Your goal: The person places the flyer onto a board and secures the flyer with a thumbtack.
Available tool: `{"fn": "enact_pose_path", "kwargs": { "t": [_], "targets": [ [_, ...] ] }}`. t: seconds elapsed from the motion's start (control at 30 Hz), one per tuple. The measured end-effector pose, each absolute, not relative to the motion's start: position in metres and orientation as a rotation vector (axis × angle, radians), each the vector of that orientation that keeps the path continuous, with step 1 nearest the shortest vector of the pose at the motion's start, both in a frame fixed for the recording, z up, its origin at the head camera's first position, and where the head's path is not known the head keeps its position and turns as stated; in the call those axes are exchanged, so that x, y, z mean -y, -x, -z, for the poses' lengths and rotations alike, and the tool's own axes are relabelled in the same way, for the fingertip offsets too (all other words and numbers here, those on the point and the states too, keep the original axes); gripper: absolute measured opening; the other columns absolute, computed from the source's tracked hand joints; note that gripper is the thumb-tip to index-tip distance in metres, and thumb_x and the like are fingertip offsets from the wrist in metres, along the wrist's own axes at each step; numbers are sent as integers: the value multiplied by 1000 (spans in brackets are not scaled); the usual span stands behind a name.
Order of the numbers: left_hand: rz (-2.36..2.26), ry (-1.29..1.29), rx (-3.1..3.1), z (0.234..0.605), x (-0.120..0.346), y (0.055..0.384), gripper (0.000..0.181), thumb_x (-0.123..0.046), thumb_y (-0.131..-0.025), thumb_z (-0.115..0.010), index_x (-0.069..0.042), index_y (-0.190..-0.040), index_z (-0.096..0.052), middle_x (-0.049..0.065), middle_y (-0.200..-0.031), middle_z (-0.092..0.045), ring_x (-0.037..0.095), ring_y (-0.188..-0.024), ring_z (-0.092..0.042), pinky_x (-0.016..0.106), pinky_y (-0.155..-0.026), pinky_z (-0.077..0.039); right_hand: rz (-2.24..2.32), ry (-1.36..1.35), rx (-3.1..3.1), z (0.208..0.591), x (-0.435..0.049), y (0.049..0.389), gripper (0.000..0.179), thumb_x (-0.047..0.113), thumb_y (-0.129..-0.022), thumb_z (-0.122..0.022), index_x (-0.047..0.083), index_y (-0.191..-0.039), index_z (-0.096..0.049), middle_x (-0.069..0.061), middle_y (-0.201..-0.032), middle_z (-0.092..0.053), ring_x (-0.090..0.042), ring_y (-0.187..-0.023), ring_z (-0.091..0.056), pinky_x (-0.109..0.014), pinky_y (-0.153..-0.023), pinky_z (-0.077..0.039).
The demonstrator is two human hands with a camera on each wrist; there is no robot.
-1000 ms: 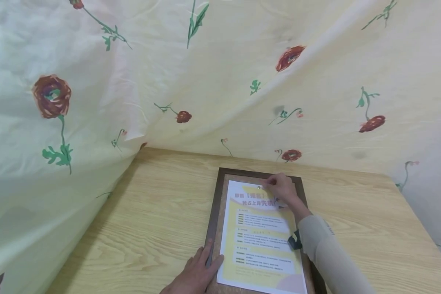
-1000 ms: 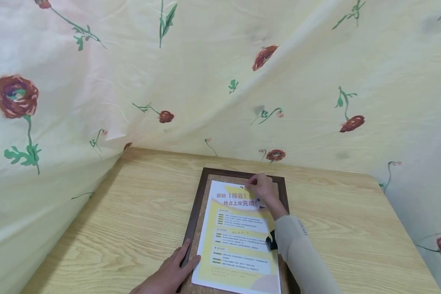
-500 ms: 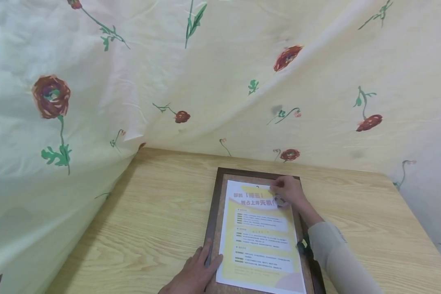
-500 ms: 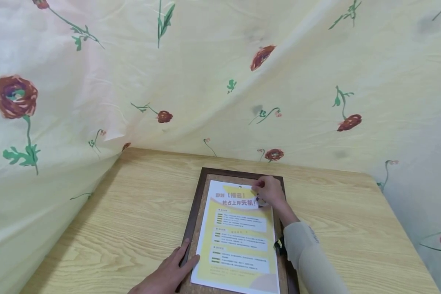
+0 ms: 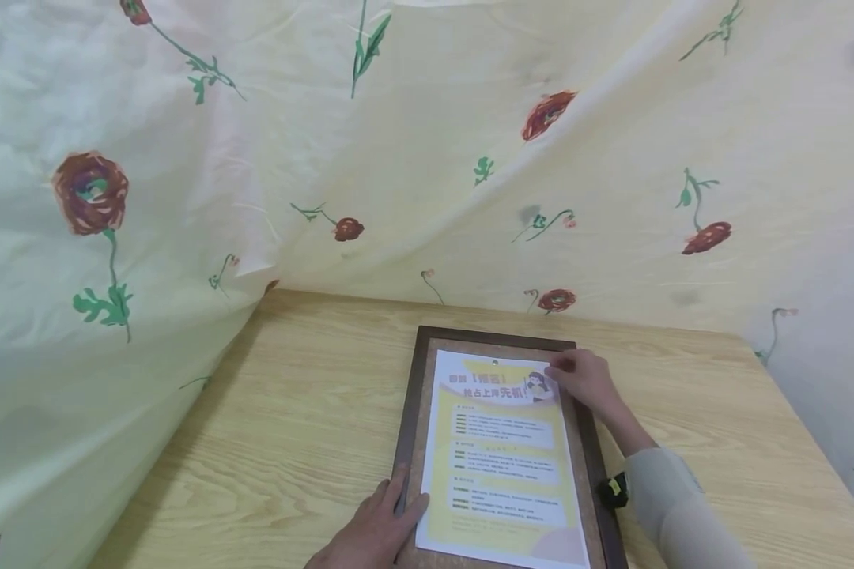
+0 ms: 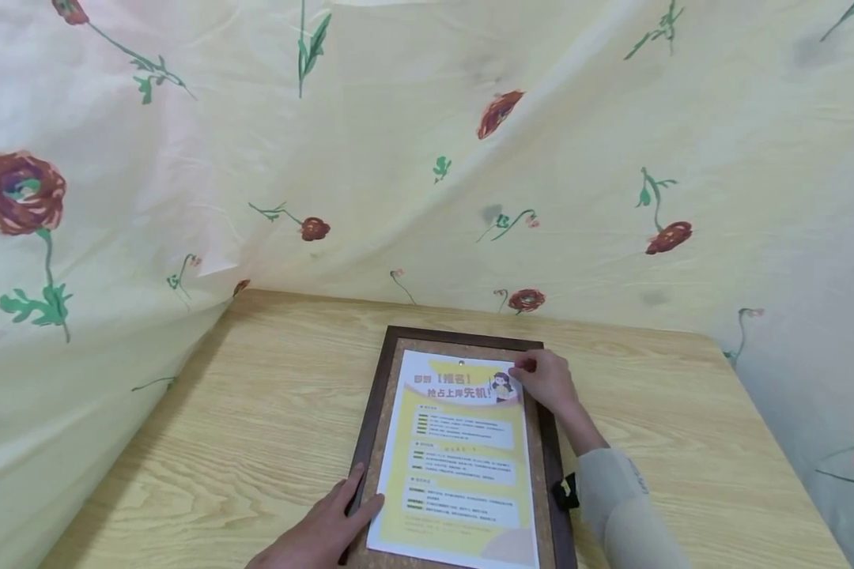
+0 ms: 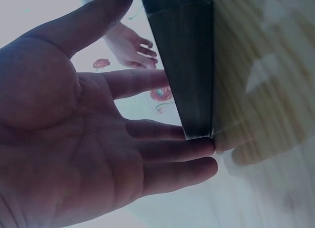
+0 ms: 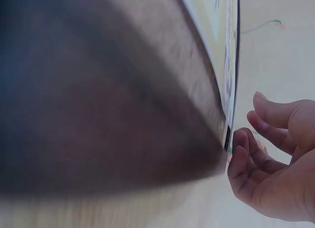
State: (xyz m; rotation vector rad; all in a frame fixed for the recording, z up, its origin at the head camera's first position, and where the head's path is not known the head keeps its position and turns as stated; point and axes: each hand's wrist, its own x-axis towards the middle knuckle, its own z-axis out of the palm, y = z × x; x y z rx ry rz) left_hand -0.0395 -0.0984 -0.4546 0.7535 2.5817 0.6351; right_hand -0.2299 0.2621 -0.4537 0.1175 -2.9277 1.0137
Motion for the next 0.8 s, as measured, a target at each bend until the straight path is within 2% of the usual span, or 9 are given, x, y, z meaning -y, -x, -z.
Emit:
{"fn": "enact_pose_path", "kwargs": {
  "t": [0.23, 0.37, 0.47, 0.63, 0.8],
  "targets": [
    [-619, -763, -2582, 451, 104, 44, 86, -62, -75, -76, -18, -143, -45, 33, -152, -24, 52, -128, -40, 62, -91, -46, -986, -135, 2912, 453, -276, 223, 24, 11, -90, -71, -9, -102, -69, -21, -93, -69, -31, -82, -64, -40, -67, -53],
    [-578, -807, -2619, 447, 106, 46, 80, -55, -80, -76, -16, -144, -48, 32, -150, -30, 45, -125, -47, 50, -92, -49, -968, -140, 2917, 455, -285, 219, 20, 12, -90, -72, -7, -97, -70, -19, -91, -70, -32, -82, -65, -42, -67, -53],
    [-569, -758, -2618, 441, 108, 48, 81, -49, -80, -78, -15, -146, -48, 27, -150, -35, 40, -127, -47, 45, -95, -47, -947, -141, 2924, 457, -292, 216, 18, 11, -90, -71, -6, -96, -71, -19, -90, -70, -32, -82, -65, -42, -67, -53],
    [-636, -650, -2603, 433, 114, 55, 83, -48, -76, -81, -19, -147, -49, 22, -150, -40, 39, -132, -43, 50, -101, -42, -912, -135, 2942, 459, -305, 209, 17, 10, -90, -70, -7, -93, -71, -19, -88, -70, -32, -79, -65, -40, -63, -53],
    [-746, -650, -2673, 428, 129, 66, 79, -39, -79, -81, -8, -144, -50, 31, -148, -37, 48, -131, -41, 59, -101, -39, -905, -121, 2966, 457, -319, 203, 21, 11, -91, -69, -9, -96, -69, -22, -90, -70, -35, -81, -65, -41, -63, -54]
  ]
}}
